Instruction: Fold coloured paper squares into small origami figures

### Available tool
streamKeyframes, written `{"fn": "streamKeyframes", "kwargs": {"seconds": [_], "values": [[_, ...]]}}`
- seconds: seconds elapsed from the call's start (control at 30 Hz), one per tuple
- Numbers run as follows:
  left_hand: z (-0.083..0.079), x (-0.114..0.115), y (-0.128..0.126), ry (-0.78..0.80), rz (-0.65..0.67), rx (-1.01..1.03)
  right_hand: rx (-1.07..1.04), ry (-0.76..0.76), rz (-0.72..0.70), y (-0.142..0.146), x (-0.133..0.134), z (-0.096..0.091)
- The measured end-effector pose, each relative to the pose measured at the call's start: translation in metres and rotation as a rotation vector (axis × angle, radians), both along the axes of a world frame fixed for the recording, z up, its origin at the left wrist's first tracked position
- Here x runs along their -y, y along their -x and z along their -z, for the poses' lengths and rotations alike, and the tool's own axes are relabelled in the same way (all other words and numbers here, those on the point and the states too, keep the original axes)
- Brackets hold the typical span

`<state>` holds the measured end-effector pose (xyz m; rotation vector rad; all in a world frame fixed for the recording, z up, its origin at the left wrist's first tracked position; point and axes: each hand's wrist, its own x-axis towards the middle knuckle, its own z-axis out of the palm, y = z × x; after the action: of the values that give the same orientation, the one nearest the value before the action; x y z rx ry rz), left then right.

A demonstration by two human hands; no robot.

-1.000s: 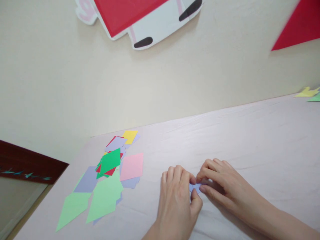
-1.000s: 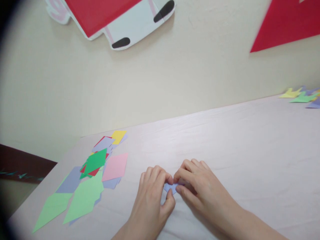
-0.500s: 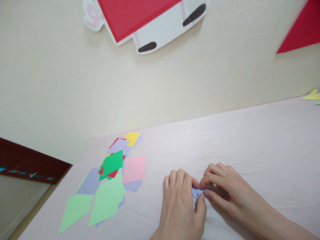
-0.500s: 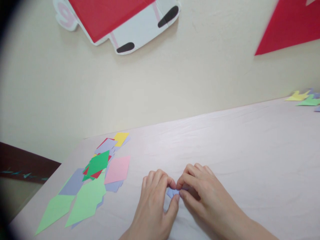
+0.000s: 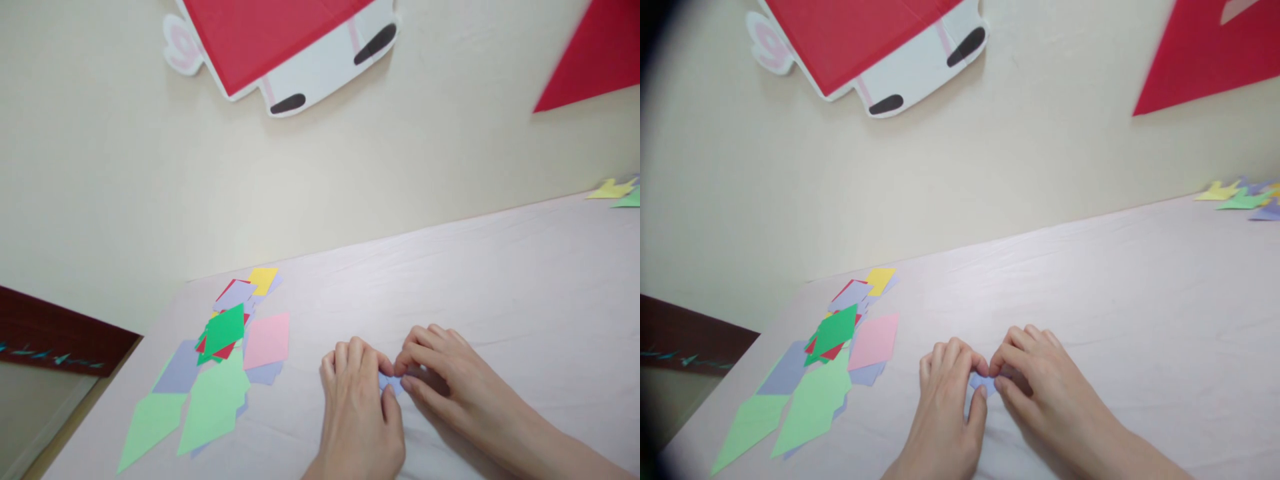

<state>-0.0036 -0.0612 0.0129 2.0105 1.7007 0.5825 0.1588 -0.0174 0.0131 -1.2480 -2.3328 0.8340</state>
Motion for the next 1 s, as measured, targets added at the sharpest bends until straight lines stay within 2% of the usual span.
{"fn": "streamKeyframes", "kwargs": {"seconds": [0.27, 0.6, 1.0], "values": [[-0.003, 0.0, 0.0, 0.001, -0.007, -0.003, 0.038, -0.037, 0.08, 0.011, 0.008, -0.008], [-0.008, 0.001, 0.0, -0.018, -0.006, 0.017, 0.001, -0.03, 0.006, 0.001, 0.001, -0.005], [-0.008, -0.002, 0.0, -0.041, 0.002, -0.077, 0.006, -0.047, 0.049, 0.005, 0.003, -0.008]]}}
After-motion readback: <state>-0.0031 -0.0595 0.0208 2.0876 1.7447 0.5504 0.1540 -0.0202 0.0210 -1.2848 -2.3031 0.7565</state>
